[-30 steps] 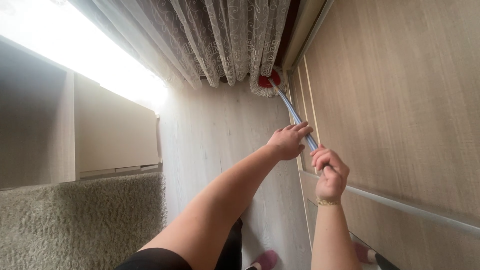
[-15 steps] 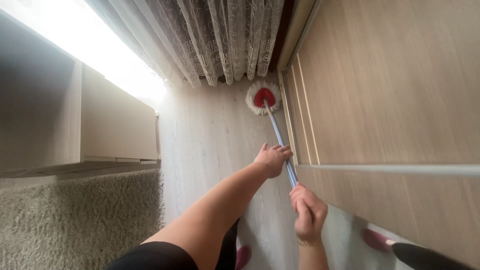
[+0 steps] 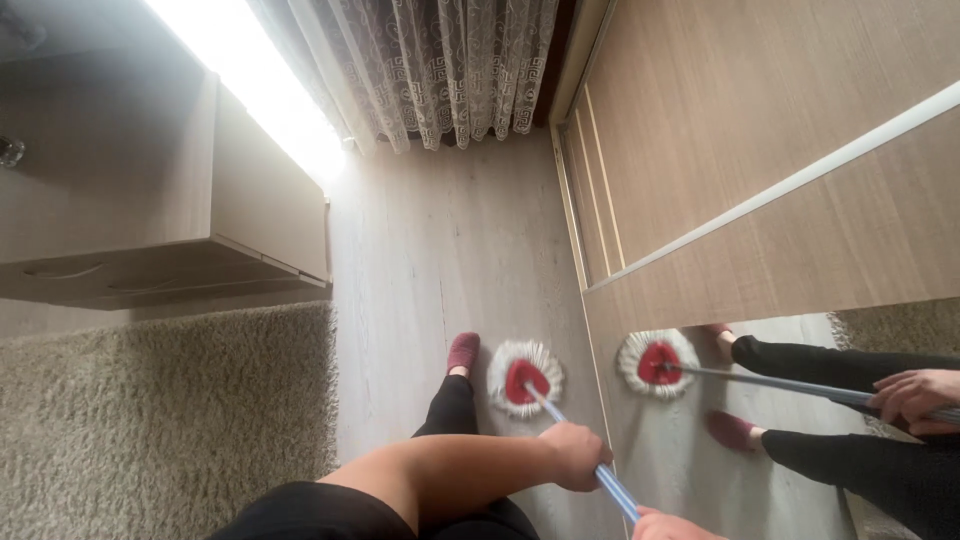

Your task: Mopping the wooden floor in a bedroom using a spin mop

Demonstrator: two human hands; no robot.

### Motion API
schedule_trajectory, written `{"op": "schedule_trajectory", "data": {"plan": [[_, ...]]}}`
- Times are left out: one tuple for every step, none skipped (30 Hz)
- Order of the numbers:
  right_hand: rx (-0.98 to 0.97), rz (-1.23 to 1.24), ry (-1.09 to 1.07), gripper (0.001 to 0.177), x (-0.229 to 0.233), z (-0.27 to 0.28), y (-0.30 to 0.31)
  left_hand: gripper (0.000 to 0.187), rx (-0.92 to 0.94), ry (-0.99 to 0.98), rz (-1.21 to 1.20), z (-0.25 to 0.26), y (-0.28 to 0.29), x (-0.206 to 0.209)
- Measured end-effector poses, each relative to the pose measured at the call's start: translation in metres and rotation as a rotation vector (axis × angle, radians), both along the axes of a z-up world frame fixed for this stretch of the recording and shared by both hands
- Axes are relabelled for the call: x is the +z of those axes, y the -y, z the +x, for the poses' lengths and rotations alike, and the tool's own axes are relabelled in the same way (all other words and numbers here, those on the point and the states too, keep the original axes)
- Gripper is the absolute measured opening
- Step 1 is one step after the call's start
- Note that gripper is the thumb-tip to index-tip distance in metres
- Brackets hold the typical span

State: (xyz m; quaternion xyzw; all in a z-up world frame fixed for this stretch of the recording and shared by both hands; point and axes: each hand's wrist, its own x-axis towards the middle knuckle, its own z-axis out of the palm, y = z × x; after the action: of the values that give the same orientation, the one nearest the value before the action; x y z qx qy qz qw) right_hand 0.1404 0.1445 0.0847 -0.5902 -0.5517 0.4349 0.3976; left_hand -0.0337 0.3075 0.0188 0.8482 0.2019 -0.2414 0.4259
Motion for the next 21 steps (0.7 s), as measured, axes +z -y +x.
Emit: {"op": "schedule_trajectory", "data": {"plan": [[0.0,0.003,0.001,0.04,0.002,-0.005,-0.007,0.025,0.0,0.001,0.003,0.001,-0.005,-0.002],[0.043,0.098,-0.059,0.046,0.004,-0.011,-0.014,0.027,-0.063,0.007,-0.01,0.0,-0.01,-0.003],[0.087,0.193,-0.119,0.053,0.006,-0.018,-0.023,0.03,-0.127,0.014,-0.024,-0.002,-0.017,-0.005],[0.087,0.194,-0.118,0.053,0.007,-0.026,-0.037,0.03,-0.127,0.015,-0.023,-0.002,-0.031,0.0],[0.131,0.288,-0.176,0.059,0.008,-0.033,-0.052,0.028,-0.248,0.035,0.021,-0.001,-0.048,0.004],[0.176,0.372,-0.237,0.066,0.01,-0.04,-0.065,0.027,-0.366,0.056,0.055,-0.001,-0.061,0.009],[0.177,0.362,-0.239,0.066,0.037,-0.054,-0.08,0.027,-0.364,0.057,0.046,-0.002,-0.071,0.011],[0.07,0.324,-0.233,0.063,0.062,-0.069,-0.097,0.027,-0.358,0.07,0.067,-0.004,-0.083,0.012],[-0.036,0.285,-0.227,0.062,0.088,-0.083,-0.116,0.027,-0.351,0.082,0.089,-0.005,-0.097,0.013],[-0.038,0.283,-0.226,0.062,0.078,-0.078,-0.123,0.027,-0.354,0.083,0.087,-0.009,-0.108,0.013],[0.062,0.333,-0.282,0.057,0.068,-0.073,-0.13,0.026,-0.378,0.082,0.111,-0.012,-0.121,0.013],[0.166,0.383,-0.337,0.052,0.059,-0.068,-0.141,0.024,-0.399,0.083,0.138,-0.014,-0.136,0.012],[0.167,0.381,-0.336,0.052,0.055,-0.065,-0.147,0.024,-0.398,0.085,0.137,-0.015,-0.155,0.009],[0.136,0.244,-0.206,0.048,0.051,-0.064,-0.151,0.024,-0.397,0.099,0.175,-0.019,-0.17,0.006],[0.108,0.106,-0.076,0.045,0.048,-0.064,-0.155,0.024,-0.396,0.113,0.213,-0.024,-0.186,0.003],[0.11,0.101,-0.078,0.045,0.048,-0.074,-0.176,0.024,-0.393,0.112,0.208,-0.029,-0.207,0.001],[0.115,0.223,-0.133,0.044,0.049,-0.084,-0.197,0.024,-0.401,0.125,0.232,-0.035,-0.228,-0.002],[0.12,0.345,-0.192,0.046,0.048,-0.093,-0.219,0.025,-0.408,0.134,0.255,-0.04,-0.249,-0.005],[0.122,0.339,-0.198,0.046,0.042,-0.095,-0.227,0.025,-0.404,0.13,0.249,-0.045,-0.265,-0.009],[0.118,0.242,-0.114,0.042,0.034,-0.096,-0.238,0.023,-0.407,0.124,0.269,-0.049,-0.286,-0.014],[0.113,0.146,-0.029,0.04,0.025,-0.097,-0.248,0.022,-0.41,0.119,0.29,-0.053,-0.306,-0.019]]}}
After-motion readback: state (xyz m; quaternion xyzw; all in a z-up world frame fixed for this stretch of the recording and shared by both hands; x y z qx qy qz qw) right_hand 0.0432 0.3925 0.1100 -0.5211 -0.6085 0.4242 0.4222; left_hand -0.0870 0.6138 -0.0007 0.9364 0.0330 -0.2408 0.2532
